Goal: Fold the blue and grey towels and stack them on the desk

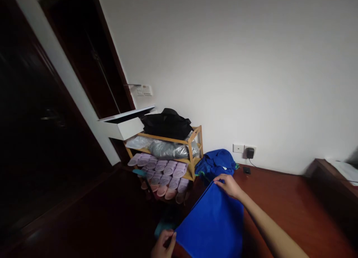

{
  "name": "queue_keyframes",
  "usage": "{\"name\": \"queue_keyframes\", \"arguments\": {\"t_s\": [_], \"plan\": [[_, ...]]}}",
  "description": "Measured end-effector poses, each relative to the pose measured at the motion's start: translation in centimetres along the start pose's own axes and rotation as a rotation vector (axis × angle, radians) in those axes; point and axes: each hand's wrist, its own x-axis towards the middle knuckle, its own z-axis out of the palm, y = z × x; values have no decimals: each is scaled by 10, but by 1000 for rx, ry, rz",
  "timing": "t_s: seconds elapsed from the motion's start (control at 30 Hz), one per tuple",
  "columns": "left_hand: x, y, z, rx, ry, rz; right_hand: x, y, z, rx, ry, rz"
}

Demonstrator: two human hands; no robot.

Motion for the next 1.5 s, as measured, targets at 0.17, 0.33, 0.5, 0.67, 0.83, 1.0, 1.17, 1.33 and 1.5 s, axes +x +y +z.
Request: {"name": "queue_keyframes", "arguments": {"t_s": [0.17,0.33,0.5,0.67,0.83,1.0,1.17,1.33,1.5], "plan": [[20,89,-21,-4,-88,368,-61,-43,-105,51,69,-7],[11,174,-26,12,-290,510,-136,-93,-178,105,152,60],[0,233,-20,-23,-408,531,-201,-120,-219,159,278,162],[8,291,-17,-240,-575,512,-246,-142,-245,187,402,246],[6,341,-19,-338,-613,509,-278,-156,-250,283,526,285],[1,356,-10,-321,-696,521,-295,-158,-248,266,621,260],[0,351,-5,-274,-777,483,-306,-157,-250,199,594,300],[-4,346,-11,-307,-754,461,-319,-161,-247,136,535,274],[-15,343,-19,-399,-709,451,-331,-166,-242,100,562,259]]}}
